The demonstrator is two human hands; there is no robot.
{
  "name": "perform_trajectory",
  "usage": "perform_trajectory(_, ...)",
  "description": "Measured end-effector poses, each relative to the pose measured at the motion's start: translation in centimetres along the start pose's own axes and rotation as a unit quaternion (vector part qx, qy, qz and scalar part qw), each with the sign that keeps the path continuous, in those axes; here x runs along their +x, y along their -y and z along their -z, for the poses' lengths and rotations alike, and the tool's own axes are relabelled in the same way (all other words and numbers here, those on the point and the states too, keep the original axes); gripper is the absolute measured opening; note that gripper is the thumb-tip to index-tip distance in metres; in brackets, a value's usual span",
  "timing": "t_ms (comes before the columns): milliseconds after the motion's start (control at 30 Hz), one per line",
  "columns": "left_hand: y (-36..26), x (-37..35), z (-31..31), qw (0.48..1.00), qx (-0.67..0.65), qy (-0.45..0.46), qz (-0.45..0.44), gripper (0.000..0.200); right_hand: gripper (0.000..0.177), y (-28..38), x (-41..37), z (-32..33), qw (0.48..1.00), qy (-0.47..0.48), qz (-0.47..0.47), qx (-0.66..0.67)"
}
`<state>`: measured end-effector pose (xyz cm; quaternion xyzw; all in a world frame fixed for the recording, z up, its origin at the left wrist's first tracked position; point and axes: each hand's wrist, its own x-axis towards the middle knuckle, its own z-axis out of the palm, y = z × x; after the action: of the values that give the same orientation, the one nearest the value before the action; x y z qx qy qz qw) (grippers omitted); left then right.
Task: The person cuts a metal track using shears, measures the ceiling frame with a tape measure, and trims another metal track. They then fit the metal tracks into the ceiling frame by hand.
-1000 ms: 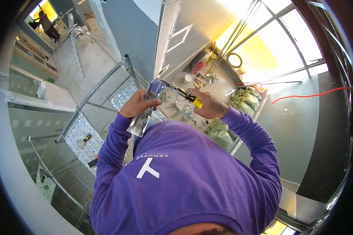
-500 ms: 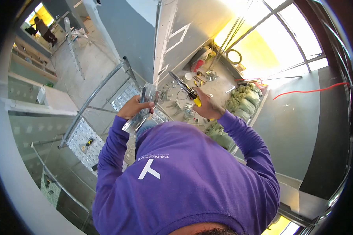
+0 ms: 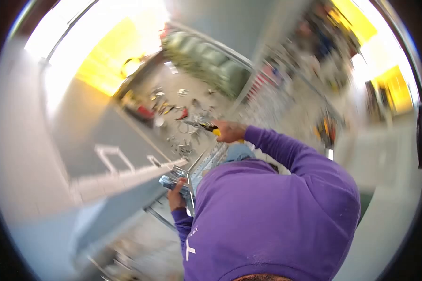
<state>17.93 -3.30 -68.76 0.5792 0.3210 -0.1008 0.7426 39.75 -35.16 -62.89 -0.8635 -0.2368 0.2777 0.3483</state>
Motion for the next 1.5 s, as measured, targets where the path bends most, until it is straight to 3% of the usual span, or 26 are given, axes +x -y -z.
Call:
perform_trajectory(67, -0.7, 2.2, -1.6, 0.992, 0.099, 0.077, -0.018, 0.022, 0.074, -3.1, -3.0, -0.7, 0.987, -0.147, -0.038, 0.050)
perform_trajectory(133, -1.2, 3.2, -2.3, 0.963, 0.195, 0.184, -0.017, 0.022, 0.061, -5.3, -7.2, -2.1, 0.960, -0.249, -0.109, 0.066)
perform_trajectory(167, -1.4, 3.3, -2.7, 0.966, 0.152, 0.185, 0.102, 0.023, 0.051, -6.5, -9.8, -3.5, 0.938, -0.317, -0.120, 0.069)
perform_trajectory(267, 1.6, 7.1, -3.0, 0.906, 0.356, 0.222, 0.048, 0.031, 0.057, -7.9, -18.1, -4.2, 0.876, -0.331, -0.298, 0.187)
perform_trajectory(367, 2.4, 9.3, -4.8, 0.848, 0.461, 0.256, 0.059, 0.033, 0.053, -12.8, -24.2, -6.8, 0.796, -0.370, -0.418, 0.235)
perform_trajectory(467, 2.5, 9.9, -6.9, 0.796, 0.522, 0.289, 0.098, 0.034, 0.038, -16.5, -28.7, -9.5, 0.748, -0.353, -0.497, 0.264)
perform_trajectory(567, 2.2, 9.9, -9.6, 0.748, 0.574, 0.305, 0.132, 0.036, 0.025, -19.8, -32.0, -11.5, 0.624, -0.305, -0.534, 0.482)
perform_trajectory(733, 1.4, 9.1, -14.7, 0.680, 0.641, 0.310, 0.176, 0.039, 0.017, -27.4, -35.0, -20.8, 0.609, -0.329, -0.495, 0.525)
perform_trajectory(833, 0.9, 8.6, -17.6, 0.654, 0.666, 0.299, 0.197, 0.041, 0.024, -26.6, -38.2, -23.5, 0.598, -0.370, -0.476, 0.528)
perform_trajectory(900, 0.8, 8.1, -19.3, 0.634, 0.687, 0.289, 0.209, 0.042, 0.037, -29.3, -39.1, -30.2, 0.687, -0.367, -0.510, 0.365)
perform_trajectory(1000, 0.6, 7.9, -21.7, 0.605, 0.712, 0.278, 0.222, 0.044, 0.046, -30.2, -41.8, -31.7, 0.652, -0.247, -0.595, 0.400)
perform_trajectory(1100, 0.3, 7.9, -24.4, 0.582, 0.731, 0.273, 0.229, 0.045, 0.046, -32.0, -43.7, -35.2, 0.587, -0.204, -0.696, 0.360)
perform_trajectory(1200, -0.3, 7.7, -27.1, 0.560, 0.748, 0.264, 0.240, 0.047, 0.041, -33.8, -45.5, -38.0, 0.591, -0.181, -0.736, 0.276)
perform_trajectory(1300, -0.9, 8.9, -28.6, 0.525, 0.779, 0.244, 0.240, 0.048, 0.038, -35.3, -47.0, -40.0, 0.560, -0.193, -0.753, 0.286)
perform_trajectory(1333, -1.1, 9.8, -28.8, 0.511, 0.791, 0.234, 0.241, 0.048, 0.036, -35.7, -47.4, -40.5, 0.579, -0.179, -0.756, 0.249)
perform_trajectory(1433, -1.2, 10.6, -30.3, 0.633, 0.663, 0.196, 0.348, 0.044, 0.034, -37.2, -47.6, -43.2, 0.539, -0.183, -0.797, 0.202)
perform_trajectory(1467, -1.5, 10.8, -32.0, 0.613, 0.687, 0.200, 0.336, 0.041, 0.036, -37.7, -47.5, -43.8, 0.514, -0.172, -0.827, 0.154)
perform_trajectory(1500, -1.0, 10.1, -33.1, 0.623, 0.699, 0.238, 0.260, 0.038, 0.038, -37.8, -47.6, -44.9, 0.500, -0.172, -0.838, 0.135)
